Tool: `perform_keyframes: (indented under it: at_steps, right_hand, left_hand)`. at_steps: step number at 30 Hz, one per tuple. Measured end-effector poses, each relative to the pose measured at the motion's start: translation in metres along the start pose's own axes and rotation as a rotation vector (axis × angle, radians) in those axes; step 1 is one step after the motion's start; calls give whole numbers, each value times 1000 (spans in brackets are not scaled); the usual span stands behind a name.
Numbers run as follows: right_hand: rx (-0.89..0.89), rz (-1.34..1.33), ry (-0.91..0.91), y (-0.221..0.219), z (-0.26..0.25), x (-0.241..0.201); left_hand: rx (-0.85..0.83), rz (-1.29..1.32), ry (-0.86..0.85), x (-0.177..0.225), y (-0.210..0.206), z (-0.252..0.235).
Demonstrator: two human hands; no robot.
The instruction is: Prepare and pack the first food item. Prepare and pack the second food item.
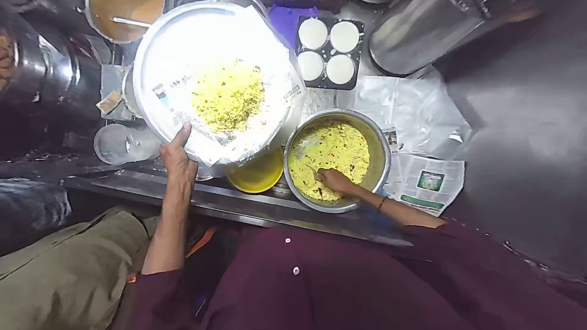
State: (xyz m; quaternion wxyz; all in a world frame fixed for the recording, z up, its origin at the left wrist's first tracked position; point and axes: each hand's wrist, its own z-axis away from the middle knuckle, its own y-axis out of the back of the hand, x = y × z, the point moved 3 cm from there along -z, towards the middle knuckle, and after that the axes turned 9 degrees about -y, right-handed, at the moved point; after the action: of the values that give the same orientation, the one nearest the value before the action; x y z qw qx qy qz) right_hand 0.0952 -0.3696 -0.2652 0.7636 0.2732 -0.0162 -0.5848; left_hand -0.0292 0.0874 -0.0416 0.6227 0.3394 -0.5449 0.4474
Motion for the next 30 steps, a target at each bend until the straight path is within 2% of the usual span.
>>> perform_keyframes:
  at_steps: [3, 6, 10, 13, 15, 17, 20, 22, 23, 27, 28, 30]
  right_hand:
    - [-35, -150, 135, 33, 25, 31]
    - [3, -247, 147, 75, 68, 37]
    - [47, -404, 143, 135, 128, 16]
    - [42, -566, 166, 174, 170, -7]
    - [112, -580, 181, 198, 185, -29]
    - [259, -528, 177, 214, 186, -52]
    - [627, -320, 186, 212, 167, -87]
    - [902, -77, 215, 196, 140, -104]
    - [983, 47, 212, 188, 128, -107]
    - [1169, 116, 242, 183, 125, -108]
    - [1170, 104, 239, 184, 127, -106]
    - [1057, -23, 203, 187, 130, -95]
  left_hand:
    - [-25, -22, 39, -8, -6, -11]
    - [-101, -93, 73, -18, -18, -18]
    - [-147, -123, 93, -31, -33, -32]
    - [-197, -85, 164, -41, -55, -23]
    - [-238, -75, 198, -46, -71, -14]
    - [-268, -95, 216, -54, -83, -5]
    - [-347, -134, 235, -67, -97, 8]
    - [-405, -132, 259, -71, -104, 15]
    - [-427, -119, 269, -72, -107, 20]
    - [-480, -104, 268, -78, -112, 23]
    - [-486, -111, 270, -79, -113, 24]
    - [-498, -99, 277, -82, -114, 26]
